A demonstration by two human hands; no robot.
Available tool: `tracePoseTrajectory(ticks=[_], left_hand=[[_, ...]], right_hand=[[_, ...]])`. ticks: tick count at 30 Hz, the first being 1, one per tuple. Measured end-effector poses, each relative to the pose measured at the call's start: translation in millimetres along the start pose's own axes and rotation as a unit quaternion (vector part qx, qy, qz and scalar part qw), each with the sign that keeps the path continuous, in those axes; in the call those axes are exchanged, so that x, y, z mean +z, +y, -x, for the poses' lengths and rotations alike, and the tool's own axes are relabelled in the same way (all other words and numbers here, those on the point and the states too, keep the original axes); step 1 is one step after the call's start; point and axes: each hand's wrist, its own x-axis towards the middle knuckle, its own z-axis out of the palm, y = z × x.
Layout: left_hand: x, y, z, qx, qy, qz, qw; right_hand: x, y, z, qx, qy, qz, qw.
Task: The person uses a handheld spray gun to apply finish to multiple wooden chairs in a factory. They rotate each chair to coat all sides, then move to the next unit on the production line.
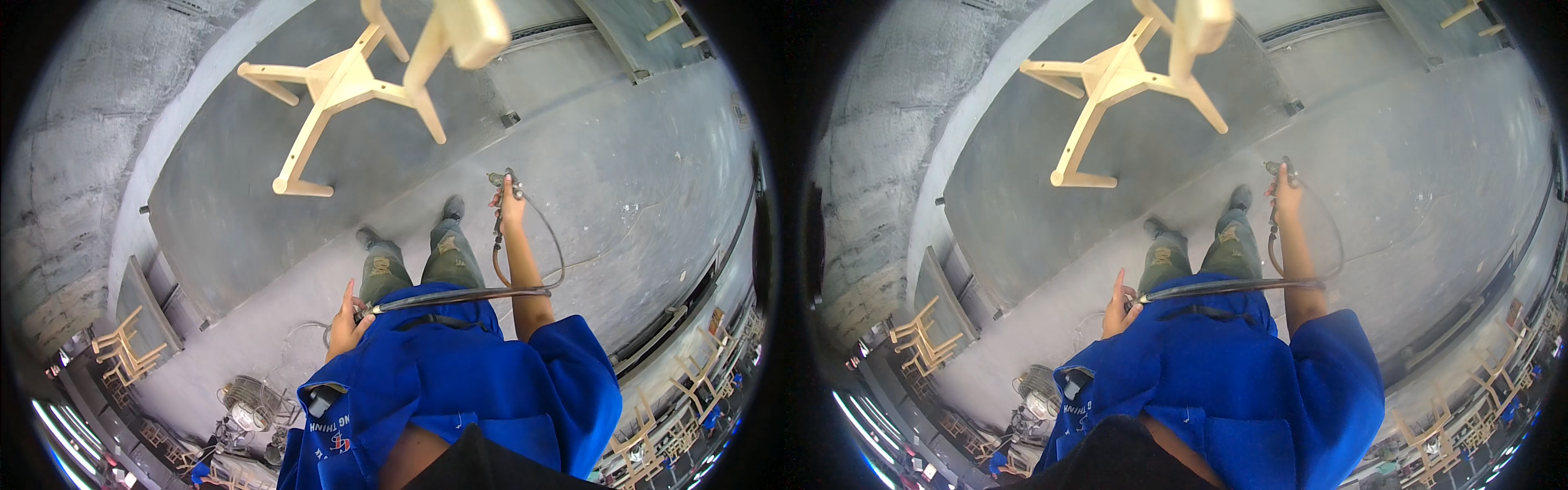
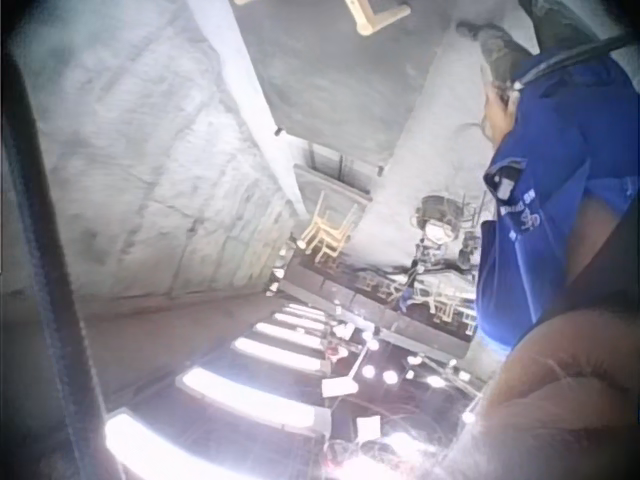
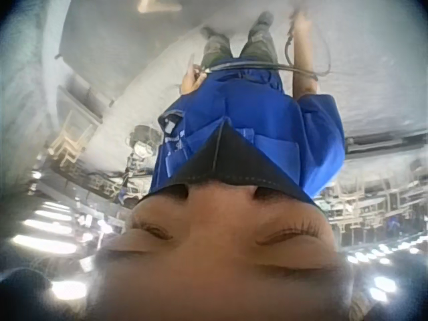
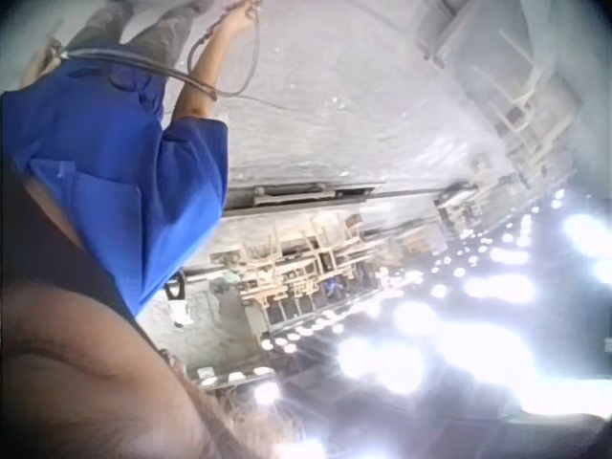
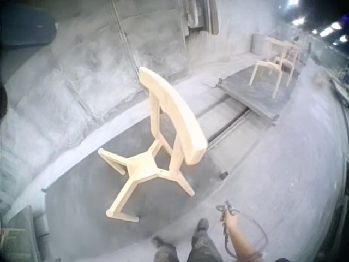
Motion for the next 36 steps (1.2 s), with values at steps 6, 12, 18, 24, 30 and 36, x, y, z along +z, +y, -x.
tracePoseTrajectory(ticks=[6, 12, 18, 24, 30, 36], left_hand=[[-58.9, -67.8, 31.1, -0.014, 0.005, 0.048, 0.999], [-115.9, -114.0, 28.4, 0.076, 0.039, 0.084, 0.993], [-132.6, -132.4, -6.0, 0.147, -0.024, 0.203, 0.968], [-120.2, -108.6, -22.8, 0.151, -0.117, 0.232, 0.954], [-126.9, -87.8, -27.5, 0.151, -0.11, 0.216, 0.958], [-118.6, -67.8, -21.1, 0.114, -0.074, 0.191, 0.972]], right_hand=[[91.9, 40.4, 60.9, -0.262, -0.055, 0.387, 0.882], [166.9, -42.5, 174.4, -0.361, -0.074, 0.564, 0.739], [140.3, -130.7, 338.9, -0.567, 0.06, 0.457, 0.683], [84.4, -147.5, 436.7, -0.581, 0.267, 0.374, 0.672], [77.5, -93.7, 353.9, -0.331, 0.044, 0.148, 0.931], [136.9, -61.7, 268.0, -0.322, 0.01, 0.035, 0.946]])
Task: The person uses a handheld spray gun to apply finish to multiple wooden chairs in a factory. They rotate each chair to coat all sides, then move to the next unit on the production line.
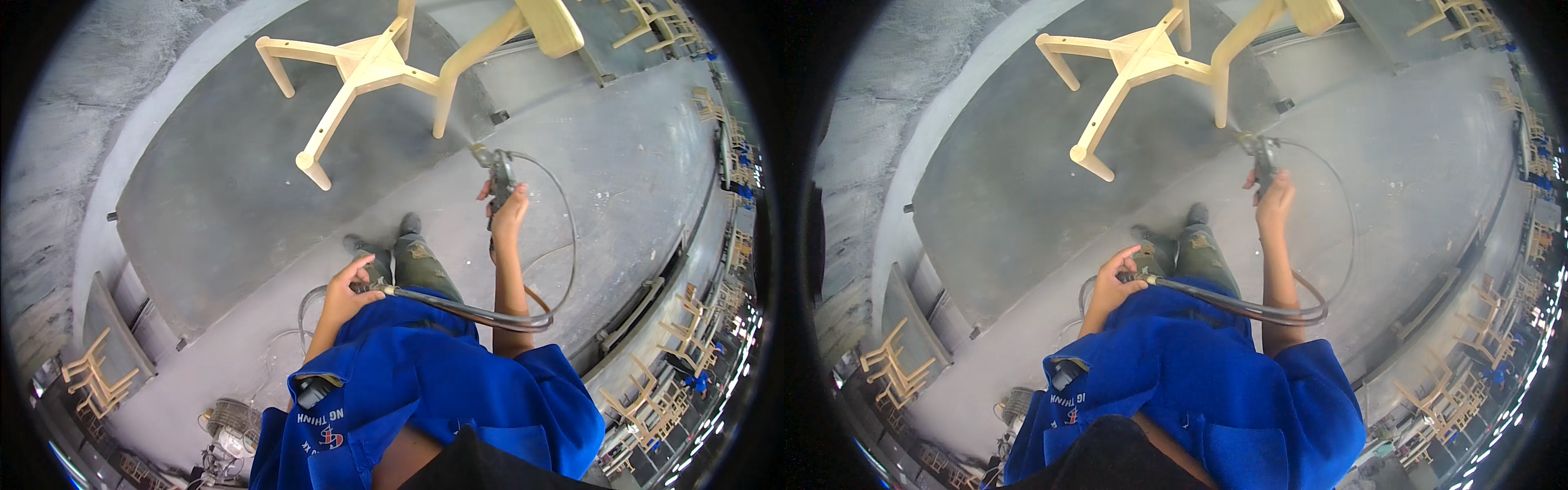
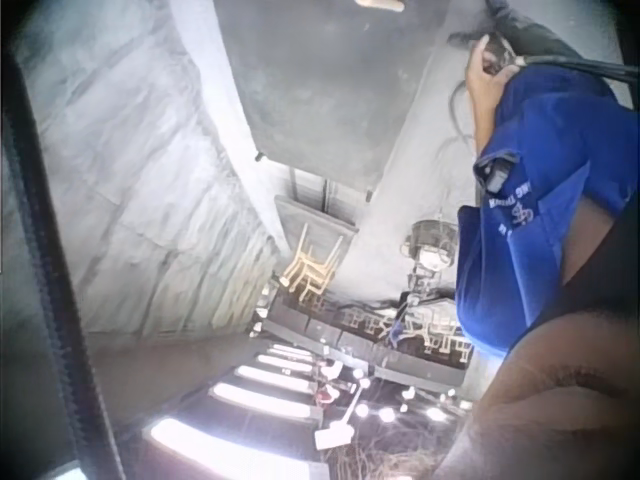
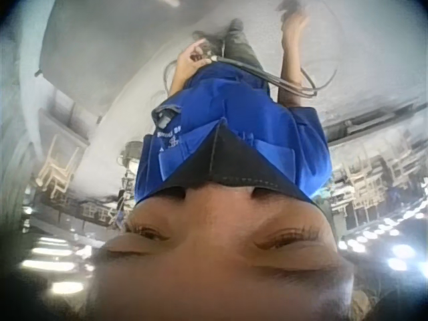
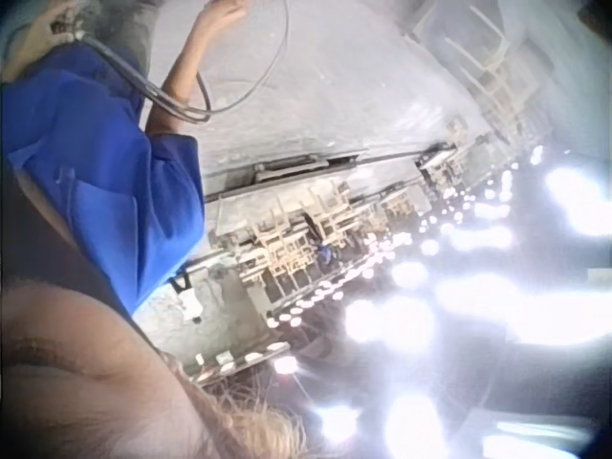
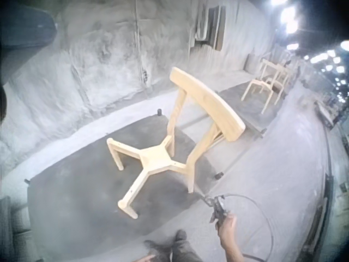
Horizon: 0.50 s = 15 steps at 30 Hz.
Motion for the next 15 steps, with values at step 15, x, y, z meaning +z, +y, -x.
tracePoseTrajectory(ticks=[15], left_hand=[[5.2, -54.5, 1.8, -0.104, 0.039, -0.1, 0.989]], right_hand=[[109.0, 147.6, 39.9, 0.446, -0.208, -0.327, 0.807]])
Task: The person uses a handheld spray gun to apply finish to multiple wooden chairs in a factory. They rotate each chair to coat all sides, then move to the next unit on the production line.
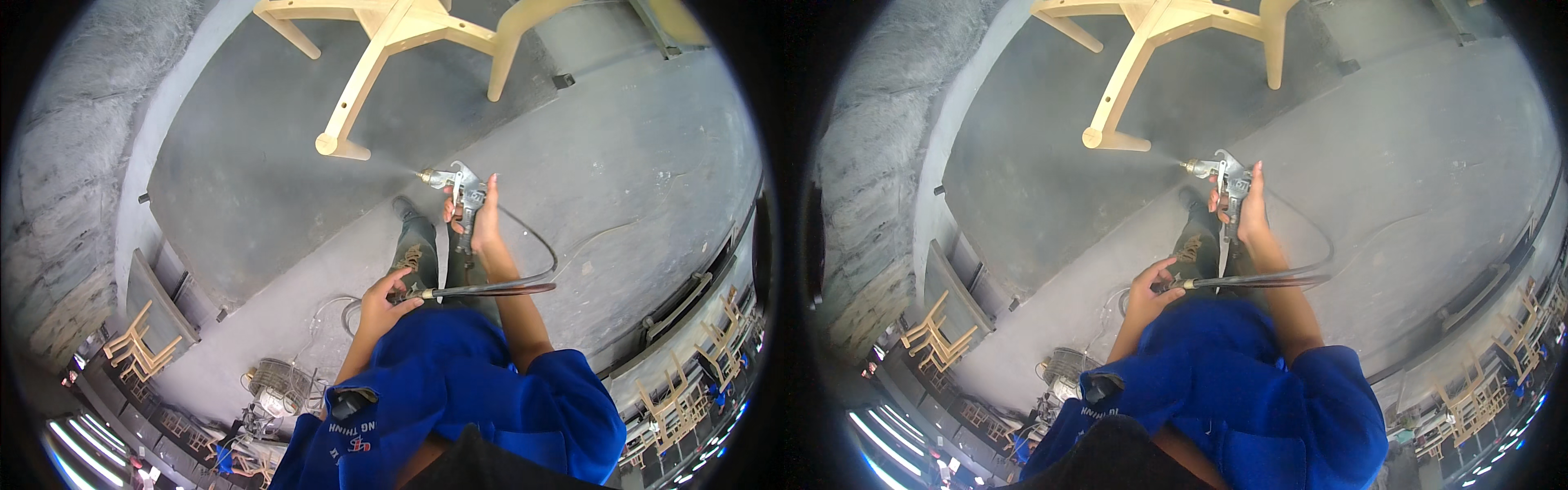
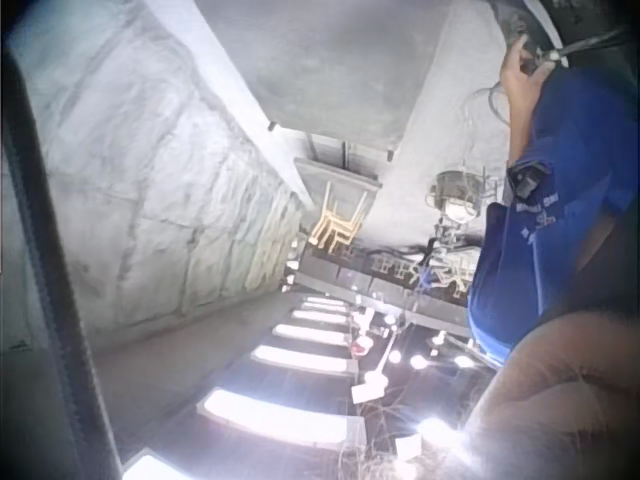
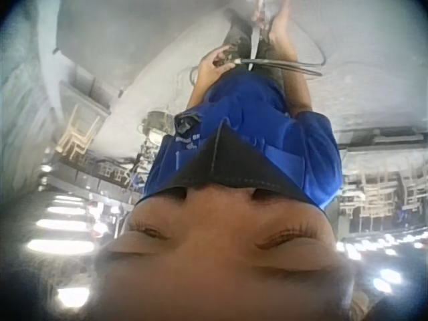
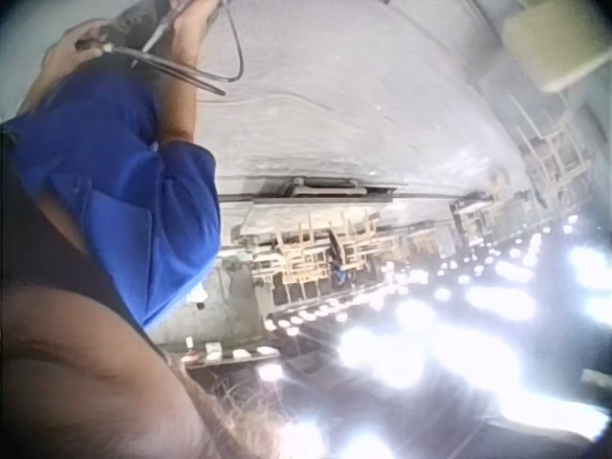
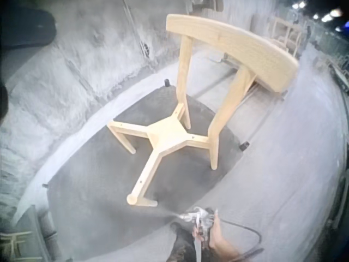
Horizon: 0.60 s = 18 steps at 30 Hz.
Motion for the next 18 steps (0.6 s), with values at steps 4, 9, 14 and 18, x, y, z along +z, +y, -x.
tracePoseTrajectory(ticks=[4, 9, 14, 18], left_hand=[[-12.9, -40.2, 4.2, -0.059, 0.028, 0.0, 0.998], [-40.4, -75.1, 9.2, -0.142, 0.028, -0.005, 0.99], [-36.2, -82.5, 3.0, -0.178, 0.021, -0.013, 0.984], [-35.4, -72.1, -2.8, -0.093, 0.087, -0.075, 0.989]], right_hand=[[-33.4, 59.8, -79.9, 0.045, 0.087, 0.001, 0.995], [-59.2, 95.8, -137.2, 0.044, 0.206, 0.039, 0.977], [-33.3, 77.0, -168.2, 0.033, 0.135, -0.038, 0.99], [8.8, 51.9, -207.7, -0.014, -0.055, -0.186, 0.981]])
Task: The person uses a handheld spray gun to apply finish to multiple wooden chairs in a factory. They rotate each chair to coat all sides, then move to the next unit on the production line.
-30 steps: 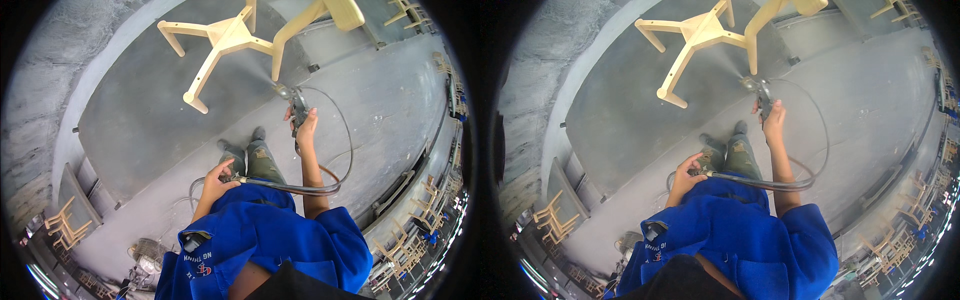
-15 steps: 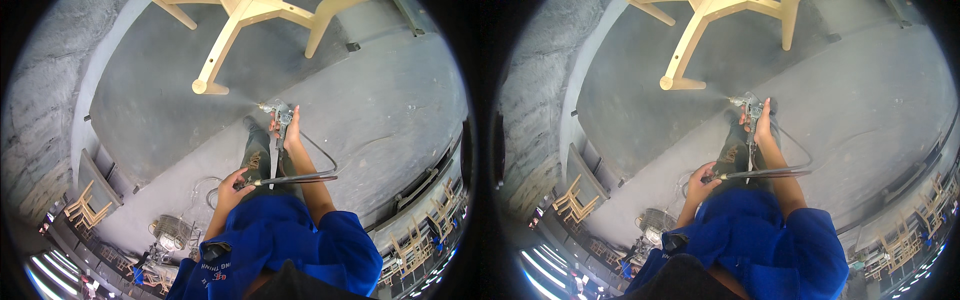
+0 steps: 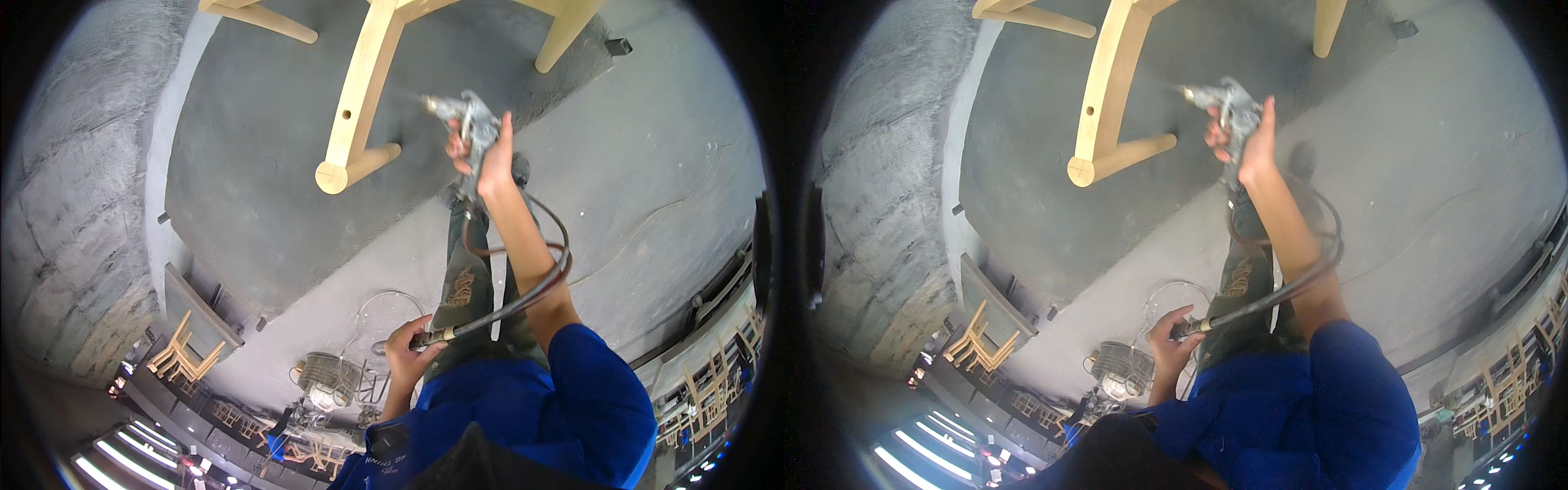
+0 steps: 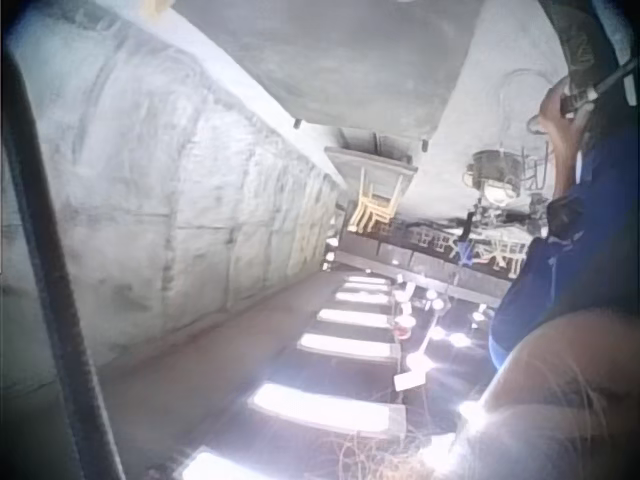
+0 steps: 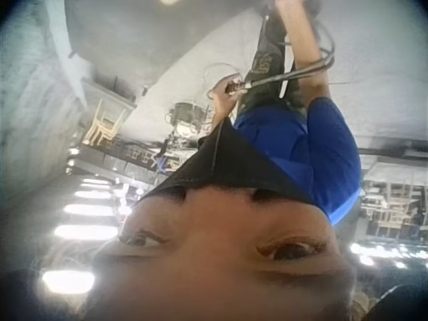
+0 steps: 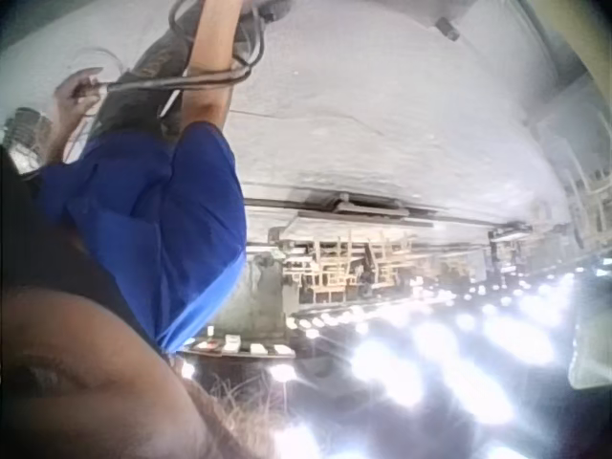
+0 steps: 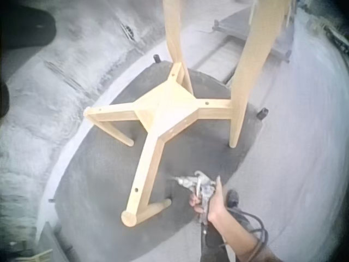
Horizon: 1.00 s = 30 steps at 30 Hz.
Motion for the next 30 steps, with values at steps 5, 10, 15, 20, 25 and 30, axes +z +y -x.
tracePoseTrajectory(ticks=[5, 10, 15, 20, 25, 30], left_hand=[[-20.4, 9.2, -5.9, -0.022, 0.109, 0.024, 0.994], [-32.6, 9.1, -24.5, -0.007, 0.095, 0.035, 0.995], [-66.7, 19.5, -97.6, 0.153, 0.114, -0.053, 0.98], [-114.3, 99.0, -219.2, 0.291, 0.127, 0.009, 0.948], [-103.6, 173.0, -291.8, 0.095, -0.06, -0.114, 0.987], [-95.1, 162.3, -291.6, 0.025, -0.051, -0.034, 0.998]], right_hand=[[43.4, 15.0, -82.5, -0.077, -0.072, -0.091, 0.99], [40.3, 25.4, -99.2, -0.092, 0.056, 0.02, 0.994], [-0.5, 15.8, -49.8, -0.063, 0.144, 0.068, 0.985], [-41.2, -8.6, 32.3, -0.086, 0.193, 0.125, 0.969], [-49.5, -27.9, 162.5, -0.087, 0.225, 0.232, 0.942], [-39.0, -62.4, 255.2, -0.112, 0.23, 0.325, 0.91]])
